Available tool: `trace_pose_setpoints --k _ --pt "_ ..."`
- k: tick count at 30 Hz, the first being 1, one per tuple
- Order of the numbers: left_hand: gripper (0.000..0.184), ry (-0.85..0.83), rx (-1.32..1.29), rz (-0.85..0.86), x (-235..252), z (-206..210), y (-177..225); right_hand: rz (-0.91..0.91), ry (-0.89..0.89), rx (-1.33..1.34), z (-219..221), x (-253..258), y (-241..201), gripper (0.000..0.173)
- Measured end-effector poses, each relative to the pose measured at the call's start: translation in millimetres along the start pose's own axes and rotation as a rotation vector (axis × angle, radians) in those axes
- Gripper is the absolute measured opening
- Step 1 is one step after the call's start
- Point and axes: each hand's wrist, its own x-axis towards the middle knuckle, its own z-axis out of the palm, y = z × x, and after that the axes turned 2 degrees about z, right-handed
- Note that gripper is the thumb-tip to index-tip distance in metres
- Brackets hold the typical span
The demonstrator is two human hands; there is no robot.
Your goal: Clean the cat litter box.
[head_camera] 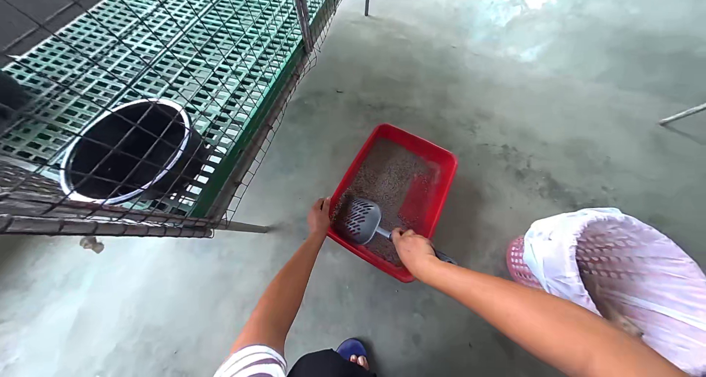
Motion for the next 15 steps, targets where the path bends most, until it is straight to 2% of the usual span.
trace_pose_setpoints --k 3,6,8,11,13,15 --pt "0.039 0.000 -0.012 -0.004 -0.4 0.4 -0.8 0.003 -0.013 -0.073 -3.8 -14.7 26.0 0.047" --pt "0.037 0.004 -0.044 -0.008 2.0 -1.4 -2.1 -0.017 -0.061 -0.110 -26.9 -34.0 43.9 0.041" --pt "0.037 0.006 -0.060 -0.009 0.7 0.4 -4.2 -0.046 -0.067 -0.052 -38.9 -38.3 35.1 0.040" --pt "0.040 0.017 -0.026 -0.002 -2.0 -1.1 1.8 -0.054 -0.056 0.021 -48.4 -29.8 -6.8 0.042" --pt "0.042 0.019 0.019 -0.015 -3.7 -4.1 7.5 -0.031 -0.054 0.007 -47.0 -22.1 -27.0 0.044" --pt "0.044 -0.008 0.083 -0.054 -8.4 -2.4 9.6 -0.026 -0.056 -0.018 -33.2 -16.8 -25.8 0.046"
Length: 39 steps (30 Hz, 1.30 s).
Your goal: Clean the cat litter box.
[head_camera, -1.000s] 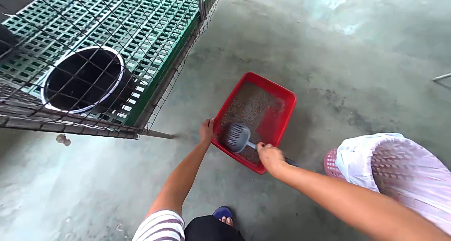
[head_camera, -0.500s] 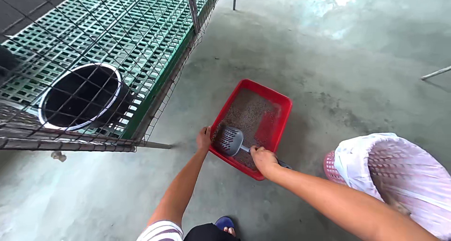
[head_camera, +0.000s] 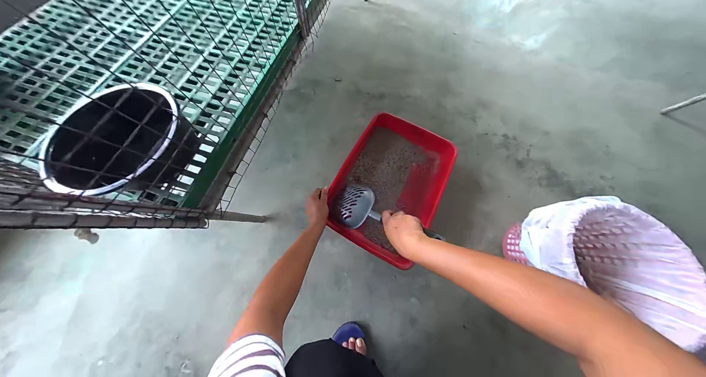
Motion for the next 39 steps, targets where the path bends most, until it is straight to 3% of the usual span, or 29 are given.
trace_pose_setpoints --k 3,8,13,17,22,27,31,34,39 --pt "0.044 0.003 0.057 -0.004 -0.9 1.5 2.7 0.030 0.013 -0.066 10.0 0.0 1.9 0.052" --pt "0.045 0.002 0.049 -0.006 -3.8 -1.3 4.8 0.036 -0.093 -0.280 -13.8 -24.0 29.2 0.052" --pt "0.044 0.019 0.026 0.000 -2.8 1.0 1.5 0.047 0.001 -0.008 9.0 1.7 6.0 0.052" --pt "0.041 0.003 0.000 -0.022 -3.8 2.9 1.4 0.075 -0.017 -0.010 29.2 -5.9 24.8 0.050" --pt "0.042 0.011 0.008 -0.053 2.2 3.7 2.9 0.117 -0.034 -0.052 23.9 -7.3 41.5 0.048" --pt "0.048 -0.045 0.067 -0.005 4.2 2.4 -1.8 0.126 0.019 0.250 28.7 0.7 14.6 0.046" --pt "0.050 -0.187 0.137 -0.056 -51.2 25.3 -8.9 0.243 -0.060 0.298 65.6 -32.5 65.1 0.047" --pt "0.044 -0.393 0.101 -0.032 -103.6 59.0 -11.5 0.334 -0.004 0.307 65.2 -16.1 103.2 0.048" --pt "0.039 -0.651 -0.114 -0.168 -121.0 98.0 8.6 0.326 0.060 0.399 39.9 20.7 80.7 0.048"
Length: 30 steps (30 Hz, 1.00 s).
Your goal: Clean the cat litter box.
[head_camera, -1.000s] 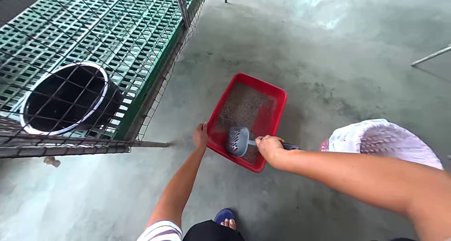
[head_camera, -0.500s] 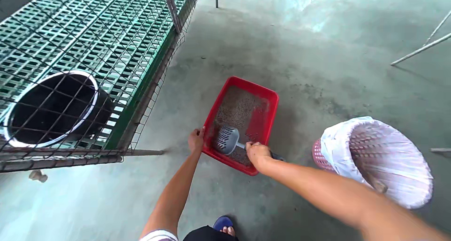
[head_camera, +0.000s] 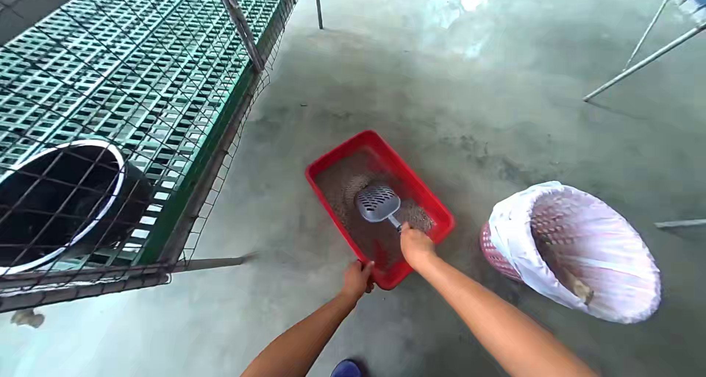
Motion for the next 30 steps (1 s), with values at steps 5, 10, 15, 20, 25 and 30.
trace_pose_setpoints --k 5,10,15,20,25,30 --pt "0.069 0.143 -0.121 0.089 9.5 -26.9 8.3 -0.036 -0.092 -0.064 25.7 -42.4 47.9 0.041" --pt "0.065 0.142 -0.176 0.088 10.4 -26.7 18.9 -0.074 -0.022 0.026 -3.7 -12.7 4.2 0.045" --pt "0.055 0.179 -0.163 0.090 9.2 -37.1 13.0 -0.089 0.001 0.038 -26.7 20.8 -38.9 0.051" --pt "0.069 0.197 -0.100 0.074 10.8 -50.3 9.2 -0.045 -0.053 -0.037 26.4 -31.7 62.1 0.043" --pt "0.103 0.281 -0.039 0.021 44.5 -61.8 16.7 -0.011 -0.067 -0.056 -3.4 -13.8 38.4 0.048" --pt "0.092 0.266 -0.129 0.080 56.7 -83.7 32.5 -0.173 0.182 -0.043 -36.4 48.8 30.2 0.054"
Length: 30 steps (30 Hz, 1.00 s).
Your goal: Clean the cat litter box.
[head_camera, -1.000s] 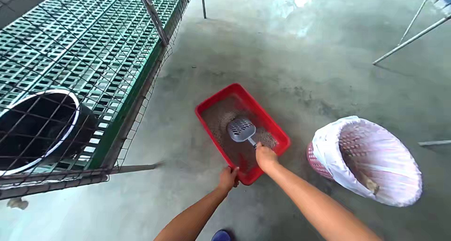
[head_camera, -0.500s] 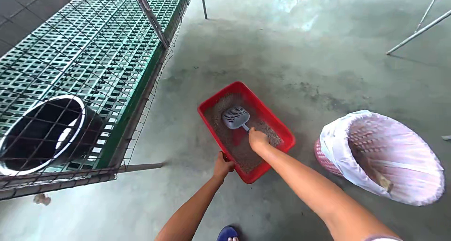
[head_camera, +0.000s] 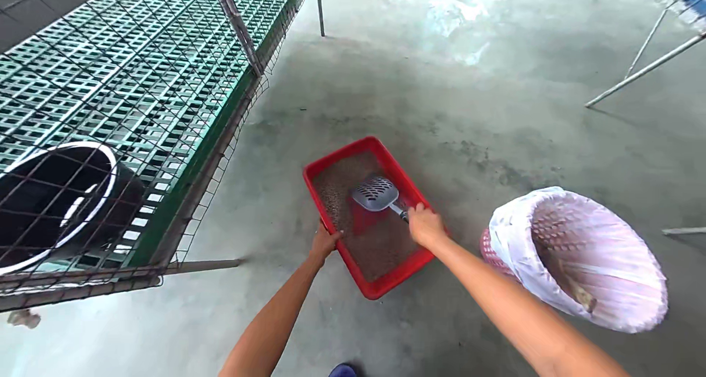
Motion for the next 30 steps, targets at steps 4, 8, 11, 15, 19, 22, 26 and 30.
trace_pose_setpoints --k 4,8,11,15,19,22,26,30 --pt "0.085 0.000 -0.192 -0.008 -11.5 -8.1 -7.3 -0.041 0.018 0.154 21.7 26.0 31.4 0.069" --pt "0.063 0.200 -0.223 0.025 -18.5 -93.4 -3.1 -0.159 -0.035 0.440 47.5 -12.5 -31.8 0.065" --pt "0.050 0.210 -0.194 -0.024 -37.9 -138.6 1.8 -0.258 -0.005 0.606 66.4 -58.2 -52.8 0.067" --pt "0.051 0.139 -0.346 0.030 -84.6 -56.5 -6.0 -0.138 0.217 0.724 80.4 -47.2 37.9 0.069" --pt "0.056 0.093 -0.545 0.112 -83.5 -29.8 -28.2 0.039 0.252 0.785 60.8 -48.6 40.8 0.068" --pt "0.053 0.216 -0.566 0.082 -54.7 -83.5 -37.7 -0.137 0.231 0.742 49.1 -53.8 -22.6 0.064" --pt "0.045 0.214 -0.575 0.016 -65.0 -81.5 -22.0 -0.191 0.233 0.718 38.9 -59.2 -9.5 0.065" --pt "0.059 0.016 -0.548 0.063 -95.0 -12.6 -8.8 -0.018 0.325 0.786 55.8 -43.0 72.6 0.066"
